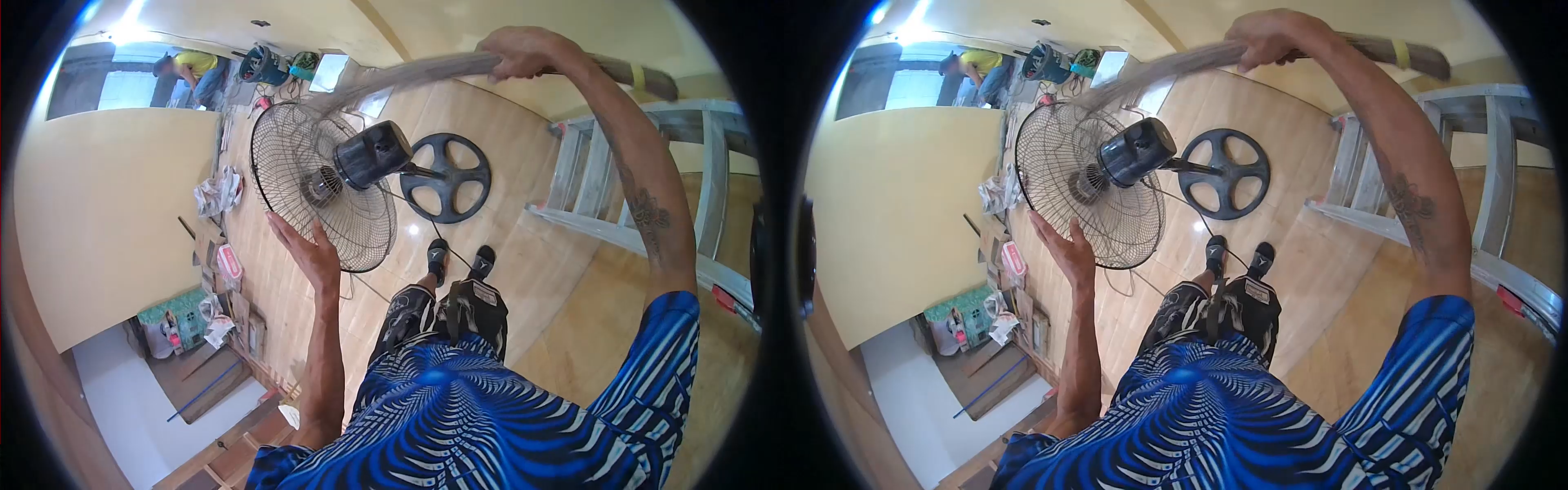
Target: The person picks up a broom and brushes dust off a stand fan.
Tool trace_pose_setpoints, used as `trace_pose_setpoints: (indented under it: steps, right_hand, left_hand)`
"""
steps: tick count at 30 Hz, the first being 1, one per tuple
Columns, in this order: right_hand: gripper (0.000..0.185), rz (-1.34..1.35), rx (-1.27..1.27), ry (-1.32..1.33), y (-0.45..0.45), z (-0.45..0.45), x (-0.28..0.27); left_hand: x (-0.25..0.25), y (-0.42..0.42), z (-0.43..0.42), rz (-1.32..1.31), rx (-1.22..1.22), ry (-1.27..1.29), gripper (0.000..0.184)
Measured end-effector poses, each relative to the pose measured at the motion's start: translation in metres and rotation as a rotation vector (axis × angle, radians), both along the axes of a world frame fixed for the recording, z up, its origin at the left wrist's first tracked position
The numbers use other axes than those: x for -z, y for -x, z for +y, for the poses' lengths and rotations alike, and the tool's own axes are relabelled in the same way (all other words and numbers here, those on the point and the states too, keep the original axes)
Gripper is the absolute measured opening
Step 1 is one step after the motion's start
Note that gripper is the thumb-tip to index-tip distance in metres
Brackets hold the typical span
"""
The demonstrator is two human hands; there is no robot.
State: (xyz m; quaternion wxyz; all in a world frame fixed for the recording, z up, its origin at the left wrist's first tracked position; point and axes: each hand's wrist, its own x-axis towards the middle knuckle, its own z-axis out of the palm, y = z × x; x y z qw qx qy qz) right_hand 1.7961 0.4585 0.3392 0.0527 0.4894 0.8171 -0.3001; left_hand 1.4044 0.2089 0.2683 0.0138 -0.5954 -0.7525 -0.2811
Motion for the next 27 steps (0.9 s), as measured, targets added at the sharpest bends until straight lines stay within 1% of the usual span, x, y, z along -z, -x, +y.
trace_pose_setpoints:
  steps: [2, 3, 6, 7, 8, 10, 11, 14, 15, 18, 22, 23, 26, 27]
  right_hand:
    - [0.035, 0.158, 0.133, -0.155, -0.012, 0.004, 0.006]
    - [0.033, 0.131, 0.205, 0.026, -0.012, 0.004, -0.019]
    - [0.03, -0.162, -0.041, 0.121, -0.01, 0.019, -0.037]
    - [0.028, -0.123, -0.115, 0.202, -0.018, 0.038, 0.005]
    - [0.028, -0.138, -0.096, 0.206, -0.006, 0.032, 0.015]
    - [0.028, -0.17, -0.058, 0.218, 0.022, 0.019, 0.022]
    - [0.029, -0.104, -0.08, 0.21, 0.015, 0.025, 0.034]
    - [0.028, 0.071, 0.164, 0.059, -0.02, 0.032, 0.038]
    - [0.027, 0.069, 0.194, 0.088, -0.029, 0.034, 0.028]
    - [0.027, -0.079, -0.019, 0.272, -0.03, 0.035, 0.017]
    - [0.029, -0.112, -0.039, 0.227, 0.012, 0.021, 0.065]
    - [0.033, -0.042, 0.005, 0.174, 0.012, 0.014, 0.059]
    - [0.035, -0.027, 0.075, 0.105, 0.013, -0.012, 0.018]
    - [0.035, -0.065, 0.016, 0.045, 0.012, -0.016, 0.017]
  left_hand:
    - [-0.001, -0.003, 0.0, 0.005, 0.01, 0.006, 0.077]
    - [-0.004, -0.004, -0.001, 0.012, 0.012, 0.014, 0.077]
    - [-0.006, -0.009, 0.002, -0.001, 0.03, 0.002, 0.077]
    - [-0.007, -0.007, 0.001, -0.003, 0.037, -0.004, 0.077]
    - [-0.006, -0.004, 0.003, -0.006, 0.044, -0.012, 0.077]
    - [-0.004, 0.001, 0.002, -0.016, 0.034, -0.007, 0.077]
    - [-0.001, 0.003, 0.002, -0.023, 0.014, -0.004, 0.077]
    - [-0.002, 0.004, 0.0, -0.021, 0.002, 0.007, 0.076]
    - [-0.004, 0.003, 0.0, -0.015, 0.011, 0.011, 0.076]
    - [-0.006, -0.001, 0.003, -0.003, 0.038, 0.001, 0.076]
    - [-0.002, 0.008, 0.004, 0.007, 0.028, -0.006, 0.076]
    - [-0.001, 0.008, 0.004, -0.003, 0.018, -0.006, 0.076]
    - [-0.002, 0.007, -0.001, -0.007, 0.031, -0.002, 0.077]
    - [-0.003, 0.006, -0.001, -0.007, 0.044, -0.003, 0.077]
